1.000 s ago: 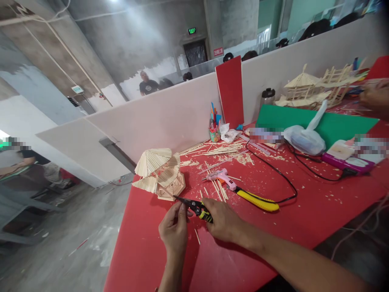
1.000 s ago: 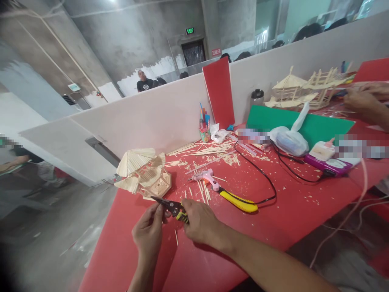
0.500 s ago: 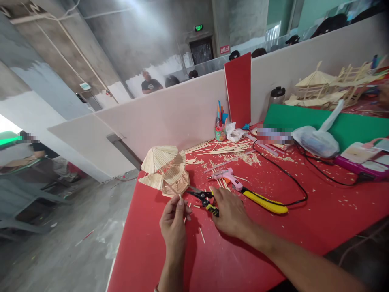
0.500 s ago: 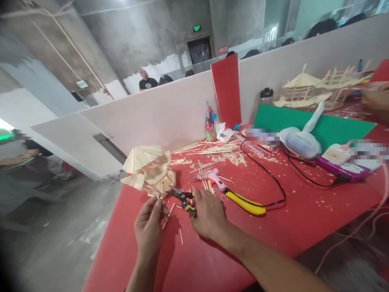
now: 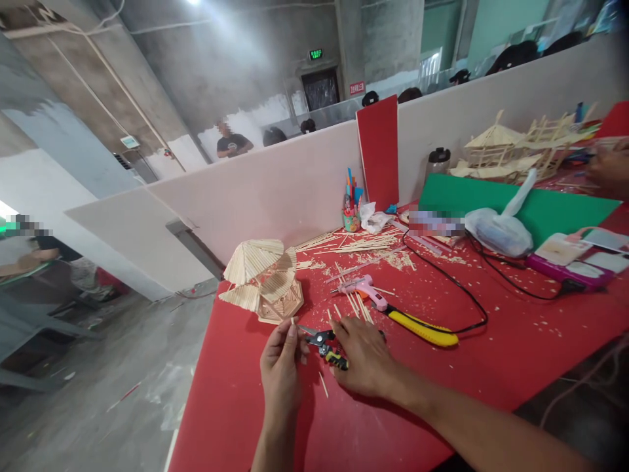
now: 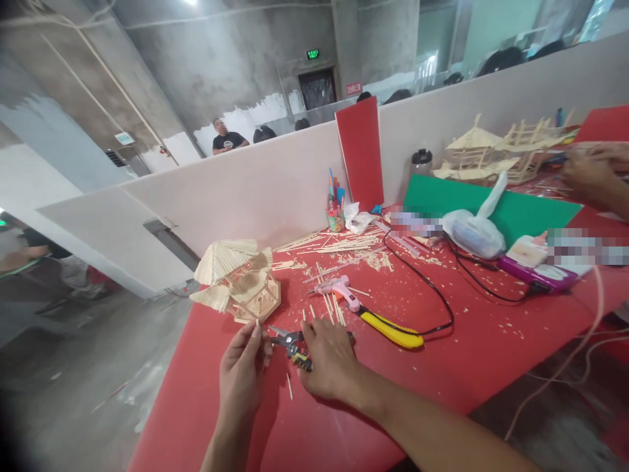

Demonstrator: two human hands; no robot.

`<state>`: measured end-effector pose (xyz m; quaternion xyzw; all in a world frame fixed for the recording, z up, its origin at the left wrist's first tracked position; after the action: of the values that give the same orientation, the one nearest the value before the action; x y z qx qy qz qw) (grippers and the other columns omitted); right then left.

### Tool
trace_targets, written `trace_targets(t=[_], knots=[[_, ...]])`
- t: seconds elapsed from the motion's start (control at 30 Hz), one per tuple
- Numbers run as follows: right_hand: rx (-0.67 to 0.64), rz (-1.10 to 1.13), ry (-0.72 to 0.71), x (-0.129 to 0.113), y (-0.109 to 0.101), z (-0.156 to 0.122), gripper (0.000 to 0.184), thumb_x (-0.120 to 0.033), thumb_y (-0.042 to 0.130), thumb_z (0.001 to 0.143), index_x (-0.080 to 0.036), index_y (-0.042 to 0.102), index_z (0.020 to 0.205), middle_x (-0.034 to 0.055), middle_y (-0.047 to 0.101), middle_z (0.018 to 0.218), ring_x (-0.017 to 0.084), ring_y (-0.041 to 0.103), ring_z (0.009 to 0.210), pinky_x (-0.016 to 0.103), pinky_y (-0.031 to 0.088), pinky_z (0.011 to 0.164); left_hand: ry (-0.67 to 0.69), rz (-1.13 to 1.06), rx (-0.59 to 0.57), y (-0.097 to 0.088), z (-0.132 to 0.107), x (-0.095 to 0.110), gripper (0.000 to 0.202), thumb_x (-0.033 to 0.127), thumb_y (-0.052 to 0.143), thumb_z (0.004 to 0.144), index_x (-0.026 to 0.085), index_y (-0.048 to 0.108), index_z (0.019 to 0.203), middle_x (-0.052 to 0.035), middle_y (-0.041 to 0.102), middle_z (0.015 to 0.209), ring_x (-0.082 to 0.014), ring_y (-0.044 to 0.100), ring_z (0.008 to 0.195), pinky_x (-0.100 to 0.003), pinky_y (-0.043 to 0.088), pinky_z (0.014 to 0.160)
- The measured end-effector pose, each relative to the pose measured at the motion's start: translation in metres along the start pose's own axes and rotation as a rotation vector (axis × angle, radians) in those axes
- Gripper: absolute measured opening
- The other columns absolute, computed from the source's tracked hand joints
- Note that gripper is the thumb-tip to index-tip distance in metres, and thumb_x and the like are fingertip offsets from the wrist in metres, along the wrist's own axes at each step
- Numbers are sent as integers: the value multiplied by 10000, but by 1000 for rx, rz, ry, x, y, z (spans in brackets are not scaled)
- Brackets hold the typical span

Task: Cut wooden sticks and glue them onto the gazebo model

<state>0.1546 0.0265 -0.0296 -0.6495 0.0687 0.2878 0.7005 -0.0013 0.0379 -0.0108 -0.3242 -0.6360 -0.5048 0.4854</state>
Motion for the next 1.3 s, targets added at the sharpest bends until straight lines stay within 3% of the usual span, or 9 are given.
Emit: trace_targets(t=[0.23,0.53,0.7,0.83,0.93,1.13,1.3], knots=[[35,7,6,2,1,1,613,-370,621,747,-150,537,1314,140,579,1194,310,535,1067,436,416,918,-37,-46,20,-4,-1,3,372,374,875,608,162,709,864,27,612,625,-58,482,461,-166,368,420],[-15,14,-23,-4,5,-6,543,-382,649,724,-183,591,1226,122,581,1188,299,541,1069,423,405,921,-47,-56,65,-11,2,3,397,382,875,590,156,703,868,26,612,630,-58,474,454,-168,357,412],[-11,-75,54,2,0,-5,554,-401,625,748,-168,581,1248,139,590,1159,313,548,1036,420,417,863,-11,25,93,-20,5,13,343,373,837,625,153,693,844,32,589,620,-57,477,469,-156,371,421],[8,-133,107,9,-3,-2,559,-395,625,754,-160,572,1259,156,588,1160,319,543,1039,411,418,839,-156,300,-22,-22,9,3,330,386,819,609,141,690,788,32,550,536,-103,513,447,-197,420,405],[20,-145,96,8,-2,-1,604,-421,631,769,-156,542,1304,158,589,1143,326,540,1038,422,418,841,-218,374,-100,-21,11,-11,314,396,805,603,138,685,734,23,566,541,-124,547,449,-276,519,480],[60,-161,103,6,-1,-2,617,-474,651,777,-147,553,1292,169,580,1150,341,516,1058,443,415,849,-81,375,-34,-26,27,-20,271,360,804,609,146,692,733,24,581,540,-137,596,477,-273,536,534],[97,-156,81,2,-3,-3,537,-478,634,823,-170,581,1260,161,590,1141,341,514,1056,458,393,866,-2,396,40,-29,34,-16,351,383,804,596,142,699,829,-22,670,674,-179,658,555,-289,545,537]])
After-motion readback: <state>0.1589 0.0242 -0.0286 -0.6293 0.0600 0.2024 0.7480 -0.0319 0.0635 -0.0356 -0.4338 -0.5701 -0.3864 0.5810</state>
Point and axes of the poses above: each hand's wrist, its own z-axis towards the middle knuckle, its own y-axis out of the palm, x = y × z, the point moved 7 cm from there along z, towards the middle knuckle
